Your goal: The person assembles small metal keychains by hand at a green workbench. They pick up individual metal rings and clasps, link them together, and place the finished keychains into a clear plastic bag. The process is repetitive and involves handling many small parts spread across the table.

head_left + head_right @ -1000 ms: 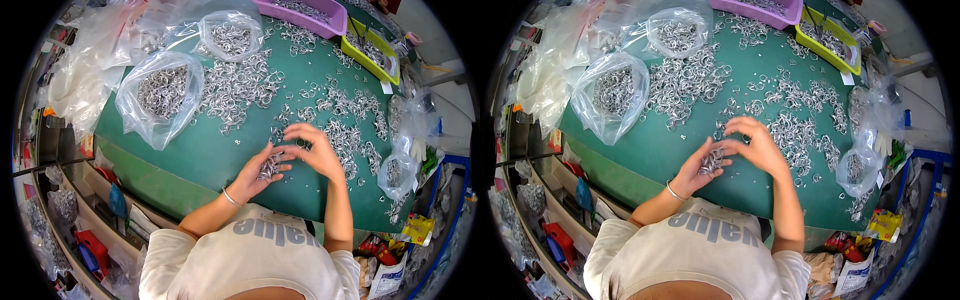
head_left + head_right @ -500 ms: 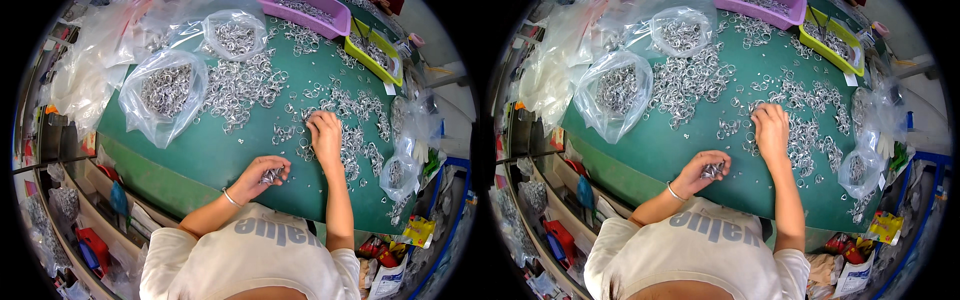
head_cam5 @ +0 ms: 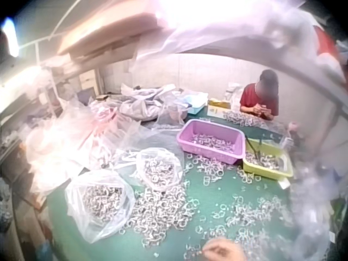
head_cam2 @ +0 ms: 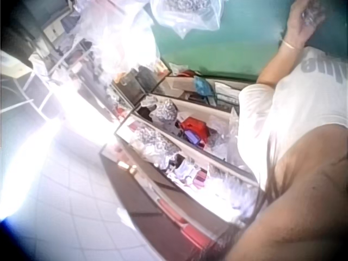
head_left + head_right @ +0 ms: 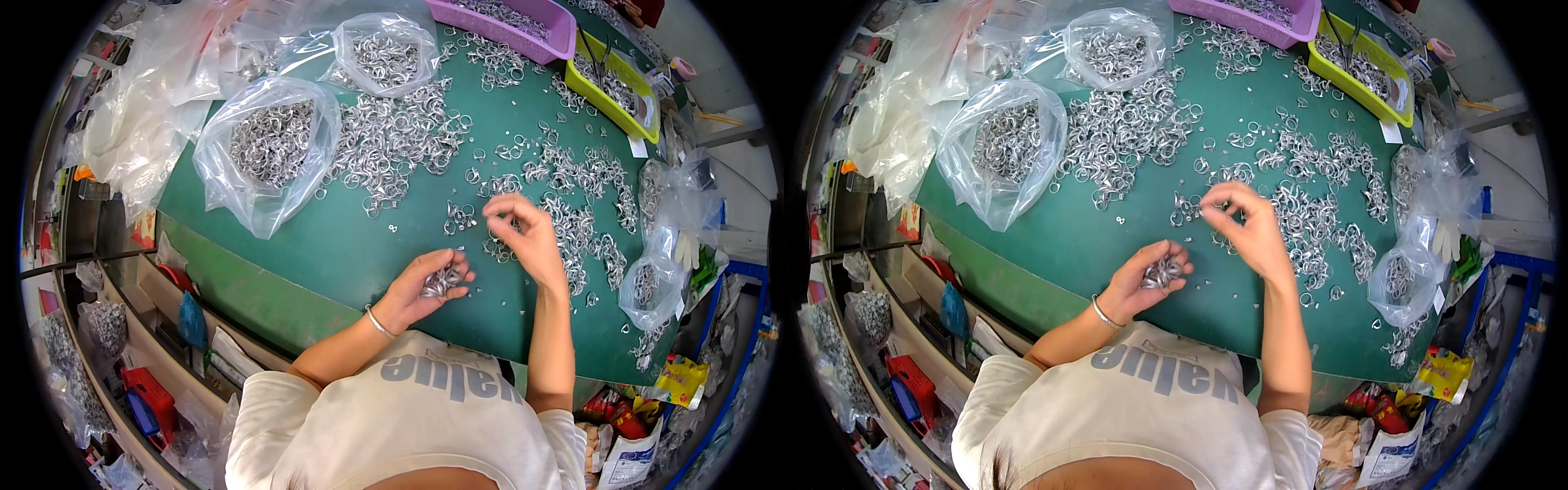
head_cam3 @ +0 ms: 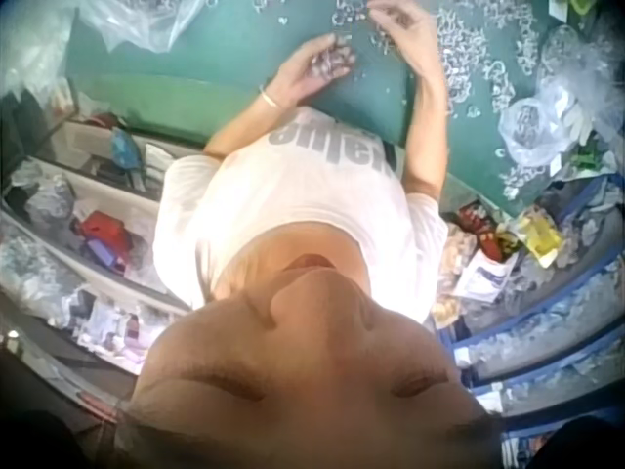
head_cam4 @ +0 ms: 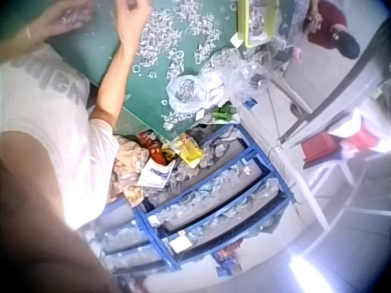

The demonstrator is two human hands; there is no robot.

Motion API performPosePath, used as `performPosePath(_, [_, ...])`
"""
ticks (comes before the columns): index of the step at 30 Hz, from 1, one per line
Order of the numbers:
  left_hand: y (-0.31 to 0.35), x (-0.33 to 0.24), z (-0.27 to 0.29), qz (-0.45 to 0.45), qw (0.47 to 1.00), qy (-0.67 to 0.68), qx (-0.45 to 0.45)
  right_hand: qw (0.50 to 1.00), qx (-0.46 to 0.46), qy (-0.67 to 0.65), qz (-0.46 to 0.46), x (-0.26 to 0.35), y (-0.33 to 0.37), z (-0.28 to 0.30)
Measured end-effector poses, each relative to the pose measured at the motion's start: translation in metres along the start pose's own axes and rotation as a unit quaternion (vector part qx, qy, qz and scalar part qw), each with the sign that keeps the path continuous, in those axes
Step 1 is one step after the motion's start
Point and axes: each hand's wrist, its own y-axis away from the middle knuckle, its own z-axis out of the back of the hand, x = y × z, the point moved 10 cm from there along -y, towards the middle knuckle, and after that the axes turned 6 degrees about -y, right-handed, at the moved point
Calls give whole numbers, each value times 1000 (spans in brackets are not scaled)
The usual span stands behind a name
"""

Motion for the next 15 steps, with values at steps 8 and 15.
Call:
performPosePath(8, [3, 7, 1, 21, 997, -54, -44, 971, -26, 197, 134, 4, -24, -23])
performPosePath(15, [0, 4, -1, 37, 997, -46, -46, 956, -102, 236, 142, 13, 5, 12])
